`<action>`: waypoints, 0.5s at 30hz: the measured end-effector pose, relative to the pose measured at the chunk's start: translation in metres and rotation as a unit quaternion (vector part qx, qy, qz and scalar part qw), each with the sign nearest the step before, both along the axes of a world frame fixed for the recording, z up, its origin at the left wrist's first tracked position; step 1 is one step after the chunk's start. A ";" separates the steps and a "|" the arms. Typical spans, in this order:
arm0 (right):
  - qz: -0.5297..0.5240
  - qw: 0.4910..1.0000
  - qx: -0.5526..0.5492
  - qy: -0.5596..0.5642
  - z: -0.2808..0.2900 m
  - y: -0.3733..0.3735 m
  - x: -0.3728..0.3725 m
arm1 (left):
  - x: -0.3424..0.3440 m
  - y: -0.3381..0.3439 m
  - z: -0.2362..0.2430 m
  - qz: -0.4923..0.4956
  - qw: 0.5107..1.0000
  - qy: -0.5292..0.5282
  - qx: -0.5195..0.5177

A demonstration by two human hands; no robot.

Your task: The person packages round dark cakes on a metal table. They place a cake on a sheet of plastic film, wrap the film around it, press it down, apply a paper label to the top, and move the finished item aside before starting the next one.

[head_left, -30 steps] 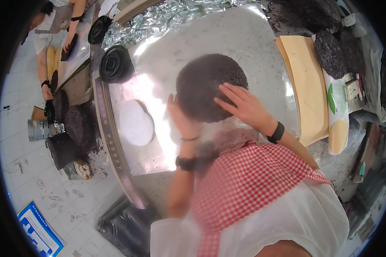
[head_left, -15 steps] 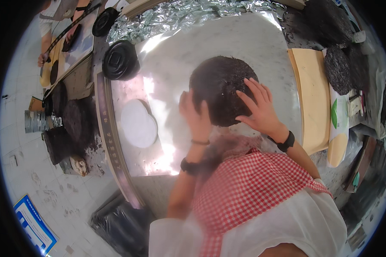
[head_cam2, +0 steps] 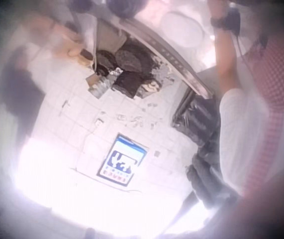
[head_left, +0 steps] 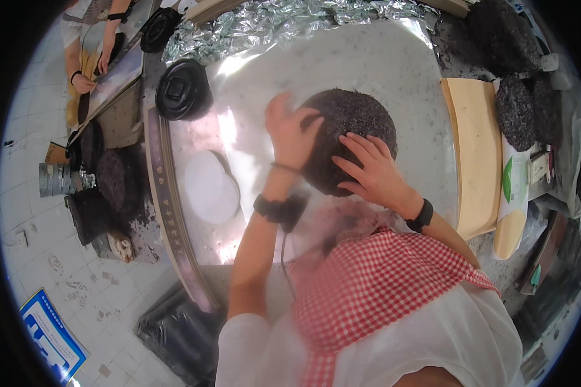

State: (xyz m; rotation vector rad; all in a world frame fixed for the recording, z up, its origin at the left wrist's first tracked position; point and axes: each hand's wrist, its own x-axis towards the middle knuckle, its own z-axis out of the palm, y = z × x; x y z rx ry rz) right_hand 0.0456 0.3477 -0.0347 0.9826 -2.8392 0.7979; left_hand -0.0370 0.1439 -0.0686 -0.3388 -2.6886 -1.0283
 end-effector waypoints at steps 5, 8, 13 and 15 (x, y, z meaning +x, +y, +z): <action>0.017 1.000 0.013 0.013 -0.002 -0.001 0.001 | 0.001 -0.012 -0.004 0.005 1.000 0.009 0.020; 0.014 0.999 0.017 0.036 -0.005 -0.005 0.000 | 0.026 -0.053 0.025 -0.026 0.999 0.019 0.043; 0.014 0.999 0.033 0.027 0.004 -0.008 0.002 | 0.168 -0.176 0.105 -0.109 0.874 -0.440 0.174; 0.002 0.999 0.015 0.045 0.020 -0.004 0.002 | 0.209 -0.223 0.106 -0.087 0.886 -0.453 -0.051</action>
